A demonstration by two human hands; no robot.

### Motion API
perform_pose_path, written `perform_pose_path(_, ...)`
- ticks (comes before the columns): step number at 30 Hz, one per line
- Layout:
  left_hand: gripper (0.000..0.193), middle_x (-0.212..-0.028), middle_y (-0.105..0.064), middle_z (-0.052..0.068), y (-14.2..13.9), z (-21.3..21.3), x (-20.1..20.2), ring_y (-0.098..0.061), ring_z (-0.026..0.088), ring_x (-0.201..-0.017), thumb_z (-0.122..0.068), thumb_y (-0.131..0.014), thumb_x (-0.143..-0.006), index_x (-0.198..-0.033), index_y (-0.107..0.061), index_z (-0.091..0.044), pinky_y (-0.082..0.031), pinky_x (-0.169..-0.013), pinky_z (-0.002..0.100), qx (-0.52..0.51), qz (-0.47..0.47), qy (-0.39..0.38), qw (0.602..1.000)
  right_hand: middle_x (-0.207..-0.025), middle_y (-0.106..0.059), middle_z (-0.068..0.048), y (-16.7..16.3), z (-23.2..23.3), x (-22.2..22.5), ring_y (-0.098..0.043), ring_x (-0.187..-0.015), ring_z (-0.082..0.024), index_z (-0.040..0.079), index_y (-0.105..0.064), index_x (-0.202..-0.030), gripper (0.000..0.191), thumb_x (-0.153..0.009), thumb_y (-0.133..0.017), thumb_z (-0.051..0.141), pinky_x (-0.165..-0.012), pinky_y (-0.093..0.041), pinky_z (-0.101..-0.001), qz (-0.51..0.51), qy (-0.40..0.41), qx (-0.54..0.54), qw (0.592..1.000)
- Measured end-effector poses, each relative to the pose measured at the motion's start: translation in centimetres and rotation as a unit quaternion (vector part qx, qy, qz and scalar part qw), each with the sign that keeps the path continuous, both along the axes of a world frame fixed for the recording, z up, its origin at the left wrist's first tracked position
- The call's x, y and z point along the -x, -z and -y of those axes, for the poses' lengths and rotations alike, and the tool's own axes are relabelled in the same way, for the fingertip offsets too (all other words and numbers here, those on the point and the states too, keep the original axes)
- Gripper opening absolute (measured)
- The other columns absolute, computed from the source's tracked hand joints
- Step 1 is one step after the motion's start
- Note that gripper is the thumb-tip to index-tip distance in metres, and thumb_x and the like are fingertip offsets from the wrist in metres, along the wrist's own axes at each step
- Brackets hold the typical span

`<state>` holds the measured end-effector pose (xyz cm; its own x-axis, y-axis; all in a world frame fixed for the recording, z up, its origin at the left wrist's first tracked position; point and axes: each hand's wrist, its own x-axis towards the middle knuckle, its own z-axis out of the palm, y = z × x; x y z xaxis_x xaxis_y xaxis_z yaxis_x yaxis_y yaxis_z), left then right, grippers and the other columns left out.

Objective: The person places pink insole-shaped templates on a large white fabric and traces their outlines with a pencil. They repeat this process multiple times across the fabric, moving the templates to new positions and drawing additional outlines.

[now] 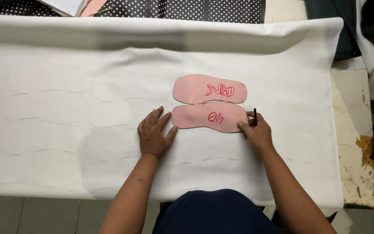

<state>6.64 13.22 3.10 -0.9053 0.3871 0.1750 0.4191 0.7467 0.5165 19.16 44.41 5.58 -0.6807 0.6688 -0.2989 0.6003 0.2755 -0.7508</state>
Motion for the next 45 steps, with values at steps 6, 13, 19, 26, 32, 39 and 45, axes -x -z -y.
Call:
perform_pose_path(6,0.049,-0.153,-0.049,0.000,-0.14,0.11,0.00,-0.039,0.023,-0.144,-0.046,-0.072,-0.086,-0.130,-0.070,-0.026,-0.023,-0.119,0.049,-0.003,0.016,0.006,1.000,-0.085,-0.060,0.002,-0.18,-0.14,0.06,-0.055,-0.071,-0.009,0.009,-0.065,-0.132,0.054,-0.082,-0.080,0.023,-0.064,-0.049,-0.0261,0.000,0.011,0.038,0.999)
perform_pose_path(13,0.049,-0.153,-0.050,0.001,0.01,0.16,-0.23,-0.040,0.023,-0.144,-0.045,-0.073,-0.086,-0.130,-0.070,-0.024,-0.023,-0.119,0.048,-0.012,0.014,0.008,1.000,-0.085,-0.062,0.001,0.21,-0.37,-0.08,-0.055,-0.071,-0.008,0.008,-0.066,-0.130,0.053,-0.082,-0.083,0.024,-0.065,-0.048,-0.0248,-0.006,-0.006,0.010,1.000)
perform_pose_path(19,0.048,-0.153,-0.051,0.000,0.56,0.08,-0.04,-0.040,0.022,-0.144,-0.045,-0.073,-0.087,-0.130,-0.070,-0.024,-0.024,-0.119,0.048,-0.013,-0.009,0.008,1.000,-0.084,-0.060,0.002,0.17,-0.38,-0.03,-0.053,-0.070,-0.008,0.008,-0.066,-0.129,0.053,-0.082,-0.082,0.024,-0.063,-0.048,-0.0259,-0.008,-0.001,0.023,1.000)
perform_pose_path(26,0.048,-0.154,-0.049,-0.001,0.61,0.10,-0.15,-0.039,0.022,-0.145,-0.045,-0.072,-0.087,-0.131,-0.069,-0.024,-0.023,-0.119,0.048,-0.005,-0.005,0.014,1.000,-0.085,-0.059,0.002,0.33,-0.48,-0.09,-0.051,-0.072,-0.008,0.008,-0.065,-0.130,0.053,-0.082,-0.082,0.023,-0.065,-0.047,-0.0253,-0.013,-0.006,0.022,1.000)
perform_pose_path(32,0.048,-0.154,-0.050,0.000,0.43,0.22,-0.17,-0.039,0.022,-0.146,-0.045,-0.072,-0.087,-0.130,-0.069,-0.023,-0.022,-0.120,0.048,-0.011,0.001,0.015,1.000,-0.083,-0.060,0.001,0.22,-0.44,-0.05,-0.052,-0.070,-0.009,0.007,-0.067,-0.129,0.052,-0.082,-0.083,0.023,-0.065,-0.047,-0.0259,0.000,-0.020,0.002,1.000)
perform_pose_path(39,0.048,-0.154,-0.050,0.001,0.38,0.16,-0.18,-0.039,0.023,-0.145,-0.044,-0.073,-0.087,-0.131,-0.070,-0.022,-0.023,-0.119,0.048,-0.014,-0.005,0.019,1.000,-0.084,-0.063,0.000,-0.25,-0.38,-0.12,-0.056,-0.071,-0.009,0.006,-0.066,-0.129,0.054,-0.082,-0.082,0.027,-0.066,-0.050,-0.0262,0.004,-0.039,-0.024,0.999)
perform_pose_path(45,0.050,-0.153,-0.051,0.002,0.42,0.30,-0.03,-0.040,0.023,-0.145,-0.045,-0.073,-0.087,-0.127,-0.068,-0.016,-0.024,-0.119,0.048,-0.025,0.000,0.011,1.000,-0.085,-0.063,-0.001,0.21,-0.33,0.03,-0.057,-0.071,-0.010,0.005,-0.065,-0.130,0.055,-0.082,-0.082,0.027,-0.066,-0.051,-0.0269,0.018,-0.039,-0.029,0.999)
